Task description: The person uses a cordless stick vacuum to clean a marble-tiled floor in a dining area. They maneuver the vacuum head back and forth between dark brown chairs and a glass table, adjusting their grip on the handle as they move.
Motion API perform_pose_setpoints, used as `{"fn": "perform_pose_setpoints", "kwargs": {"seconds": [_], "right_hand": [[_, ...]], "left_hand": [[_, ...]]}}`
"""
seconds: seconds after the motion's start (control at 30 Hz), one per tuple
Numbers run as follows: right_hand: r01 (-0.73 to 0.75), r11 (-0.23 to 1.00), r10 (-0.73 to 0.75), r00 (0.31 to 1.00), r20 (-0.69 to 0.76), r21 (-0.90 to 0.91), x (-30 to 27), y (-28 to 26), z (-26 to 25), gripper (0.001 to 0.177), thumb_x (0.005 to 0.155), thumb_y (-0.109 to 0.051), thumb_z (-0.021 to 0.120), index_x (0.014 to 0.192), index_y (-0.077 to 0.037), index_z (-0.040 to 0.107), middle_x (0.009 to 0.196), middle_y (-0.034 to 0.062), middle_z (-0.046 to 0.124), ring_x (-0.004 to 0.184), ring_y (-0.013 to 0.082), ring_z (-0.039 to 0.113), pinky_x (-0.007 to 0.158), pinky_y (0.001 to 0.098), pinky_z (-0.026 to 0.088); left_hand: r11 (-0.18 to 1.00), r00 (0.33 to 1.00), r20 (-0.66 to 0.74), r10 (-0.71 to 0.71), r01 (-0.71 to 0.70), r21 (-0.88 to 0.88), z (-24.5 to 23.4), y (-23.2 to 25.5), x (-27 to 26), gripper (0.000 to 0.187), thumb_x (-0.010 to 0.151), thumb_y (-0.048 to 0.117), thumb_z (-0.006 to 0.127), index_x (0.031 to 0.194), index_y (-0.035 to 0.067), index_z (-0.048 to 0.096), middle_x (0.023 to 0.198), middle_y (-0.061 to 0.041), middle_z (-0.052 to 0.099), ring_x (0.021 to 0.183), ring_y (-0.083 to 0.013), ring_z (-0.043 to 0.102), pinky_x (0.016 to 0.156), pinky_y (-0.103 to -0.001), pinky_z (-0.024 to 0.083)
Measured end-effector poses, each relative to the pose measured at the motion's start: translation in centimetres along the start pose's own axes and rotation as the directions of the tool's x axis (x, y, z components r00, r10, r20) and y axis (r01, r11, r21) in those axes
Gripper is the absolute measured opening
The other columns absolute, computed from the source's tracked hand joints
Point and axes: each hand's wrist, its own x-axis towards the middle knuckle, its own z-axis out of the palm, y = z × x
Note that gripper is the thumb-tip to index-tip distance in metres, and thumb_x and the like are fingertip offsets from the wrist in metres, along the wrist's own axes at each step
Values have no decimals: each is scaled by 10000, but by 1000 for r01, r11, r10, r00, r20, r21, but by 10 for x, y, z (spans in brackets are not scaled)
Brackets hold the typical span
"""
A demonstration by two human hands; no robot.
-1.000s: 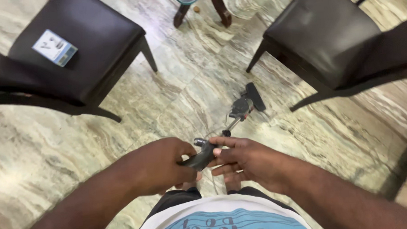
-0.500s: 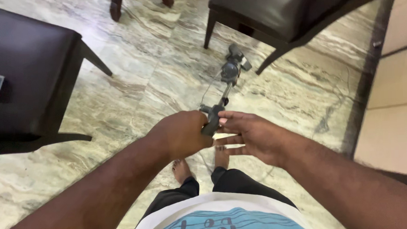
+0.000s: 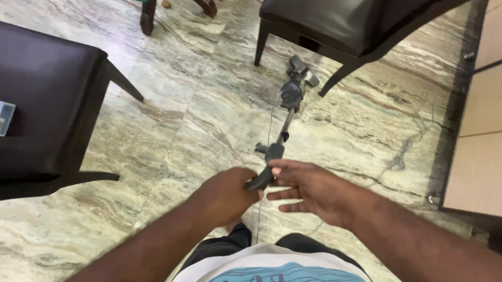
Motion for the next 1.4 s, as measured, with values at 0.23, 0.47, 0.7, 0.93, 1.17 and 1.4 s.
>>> {"fn": "perform_pose_setpoints", "kwargs": {"seconds": [0.23, 0.47, 0.7, 0.93, 1.17, 1.4], "right_hand": [[-145, 981, 166, 972, 165, -131, -4, 13, 28, 551, 960, -299, 542, 1503, -228, 485, 1250, 61, 670, 1150, 223, 658, 948, 421, 524], [-101, 959, 202, 900, 386, -266, -24, 2, 68, 545, 944, -332, 597, 1471, -205, 541, 1156, 64, 710, 1110, 219, 679, 939, 416, 510], [-33, 916, 244, 837, 490, -400, -35, -9, 94, 544, 945, -335, 590, 1473, -210, 551, 1117, 63, 737, 1123, 191, 685, 928, 378, 517], [-16, 877, 254, 864, 435, -481, -30, 0, 97, 565, 948, -305, 609, 1489, -154, 549, 1092, 58, 762, 1068, 169, 687, 858, 316, 521], [-41, 852, 270, 889, 370, -522, -24, 2, 67, 588, 933, -323, 595, 1500, -190, 514, 1043, 68, 778, 935, 146, 718, 786, 288, 534], [-54, 807, 319, 878, 357, -588, -27, -14, 30, 498, 961, -305, 595, 1447, -200, 614, 1066, 75, 760, 945, 156, 703, 842, 322, 544]], "left_hand": [[966, 946, 205, -252, 260, -14, -27, 1, -84, 357, 821, 390, 751, 1059, 124, 736, 871, -113, 765, 868, -264, 749, 812, -397, 539], [954, 895, 341, -289, 297, 28, -74, 12, -150, 404, 781, 409, 777, 1042, 100, 762, 882, -58, 818, 815, -185, 764, 772, -357, 546], [935, 843, 438, -312, 355, -17, -92, 5, -183, 543, 701, 370, 807, 1160, 96, 714, 850, -53, 812, 761, -182, 731, 693, -348, 542], [923, 909, 254, -331, 367, -111, -44, -11, -182, 499, 787, 414, 760, 1194, 126, 755, 929, -93, 818, 858, -201, 770, 788, -356, 555], [937, 944, 38, -328, 330, -117, -6, 11, -160, 522, 805, 481, 767, 1248, 209, 716, 1052, -105, 750, 998, -265, 741, 884, -402, 552], [898, 916, 133, -378, 398, -186, -3, 52, -150, 461, 862, 506, 696, 1165, 161, 735, 967, -92, 762, 911, -229, 741, 842, -384, 541]]}}
